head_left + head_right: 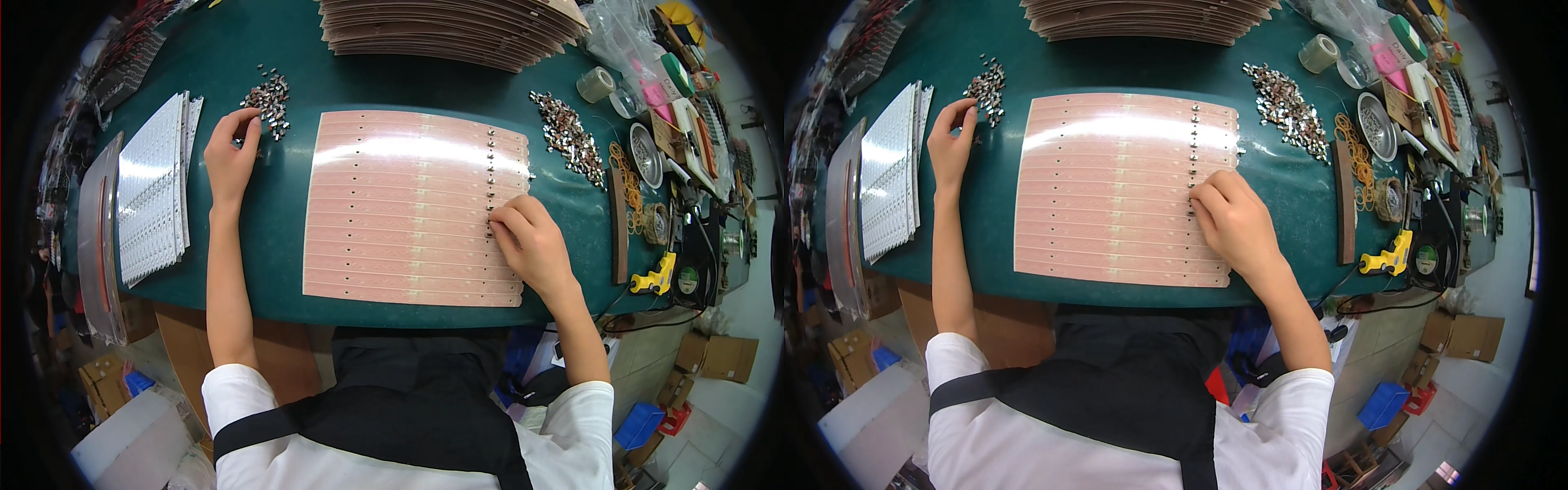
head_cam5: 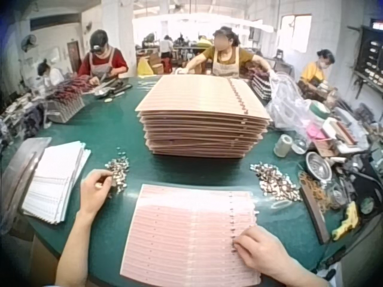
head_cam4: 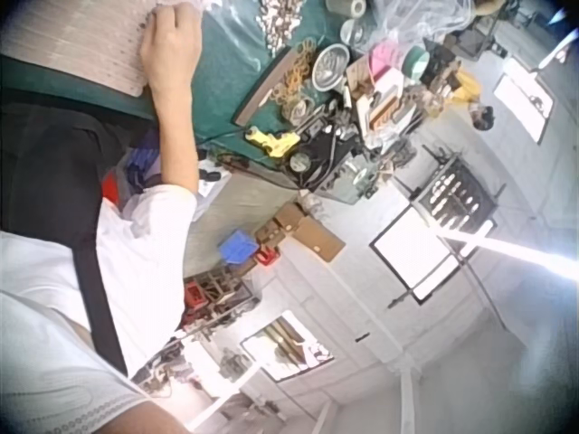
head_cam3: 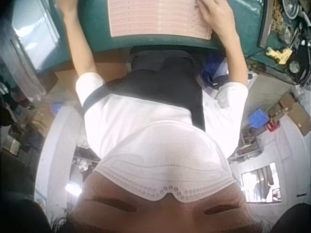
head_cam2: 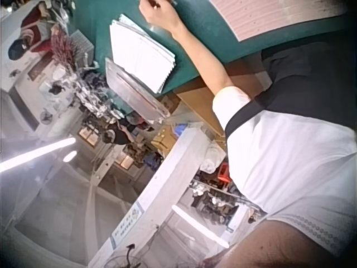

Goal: The person attaches small metal components onto a panel sheet by hand, places the completed sheet onto a stack, and attaches more metal components onto a new panel sheet.

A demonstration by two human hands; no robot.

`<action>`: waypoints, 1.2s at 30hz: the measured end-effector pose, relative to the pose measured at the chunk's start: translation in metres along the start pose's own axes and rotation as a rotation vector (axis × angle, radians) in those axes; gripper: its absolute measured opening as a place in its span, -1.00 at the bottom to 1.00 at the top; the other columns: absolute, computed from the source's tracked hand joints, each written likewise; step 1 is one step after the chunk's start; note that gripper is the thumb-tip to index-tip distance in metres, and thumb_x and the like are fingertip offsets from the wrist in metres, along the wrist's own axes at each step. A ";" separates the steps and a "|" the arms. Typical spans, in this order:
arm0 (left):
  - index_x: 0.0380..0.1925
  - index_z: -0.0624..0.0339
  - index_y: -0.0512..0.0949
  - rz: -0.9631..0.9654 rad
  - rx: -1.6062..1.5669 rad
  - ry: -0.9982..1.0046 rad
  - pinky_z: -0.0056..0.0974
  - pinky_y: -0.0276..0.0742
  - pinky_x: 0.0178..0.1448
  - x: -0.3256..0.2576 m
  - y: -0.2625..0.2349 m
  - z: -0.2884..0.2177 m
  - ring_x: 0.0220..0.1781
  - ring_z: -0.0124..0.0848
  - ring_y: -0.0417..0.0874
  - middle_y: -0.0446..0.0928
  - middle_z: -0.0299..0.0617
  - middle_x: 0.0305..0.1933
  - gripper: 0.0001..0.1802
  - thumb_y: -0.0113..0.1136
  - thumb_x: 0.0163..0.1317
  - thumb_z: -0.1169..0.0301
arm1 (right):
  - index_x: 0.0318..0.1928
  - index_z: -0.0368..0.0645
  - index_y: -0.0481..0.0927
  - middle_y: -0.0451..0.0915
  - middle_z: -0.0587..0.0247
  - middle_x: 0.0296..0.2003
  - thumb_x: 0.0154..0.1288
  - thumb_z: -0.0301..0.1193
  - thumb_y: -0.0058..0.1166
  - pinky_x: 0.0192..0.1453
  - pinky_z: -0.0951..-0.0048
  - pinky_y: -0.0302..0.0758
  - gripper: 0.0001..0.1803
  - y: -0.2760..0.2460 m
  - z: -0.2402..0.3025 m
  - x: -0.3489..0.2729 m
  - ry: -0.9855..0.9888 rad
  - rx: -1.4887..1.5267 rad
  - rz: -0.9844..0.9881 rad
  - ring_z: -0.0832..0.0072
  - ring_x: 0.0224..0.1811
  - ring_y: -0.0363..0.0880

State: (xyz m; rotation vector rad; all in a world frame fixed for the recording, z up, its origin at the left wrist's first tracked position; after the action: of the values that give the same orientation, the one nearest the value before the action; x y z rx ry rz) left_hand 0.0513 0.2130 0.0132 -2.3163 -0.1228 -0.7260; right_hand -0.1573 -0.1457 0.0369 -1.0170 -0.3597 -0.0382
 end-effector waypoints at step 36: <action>-0.15 0.20 0.65 0.024 -0.013 0.008 -0.37 0.54 -0.11 -0.005 -0.003 -0.002 -0.27 -0.45 0.65 0.64 -0.20 -0.23 -0.83 0.22 0.28 0.46 | -0.32 -0.27 0.65 0.54 0.22 -0.38 0.18 -0.57 0.26 -0.29 0.46 0.55 -0.94 0.000 0.014 -0.033 0.284 0.298 0.001 0.40 -0.34 0.58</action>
State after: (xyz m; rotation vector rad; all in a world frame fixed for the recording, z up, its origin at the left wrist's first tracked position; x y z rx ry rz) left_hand 0.0451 0.2144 0.0134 -2.3231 -0.0870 -0.7257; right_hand -0.1920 -0.1381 0.0332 -0.7043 -0.1003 -0.1233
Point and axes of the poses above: each hand's wrist, its own x-axis towards the middle knuckle, its own y-axis out of the palm, z = x × y, the point moved 3 cm from there along x, towards the middle knuckle
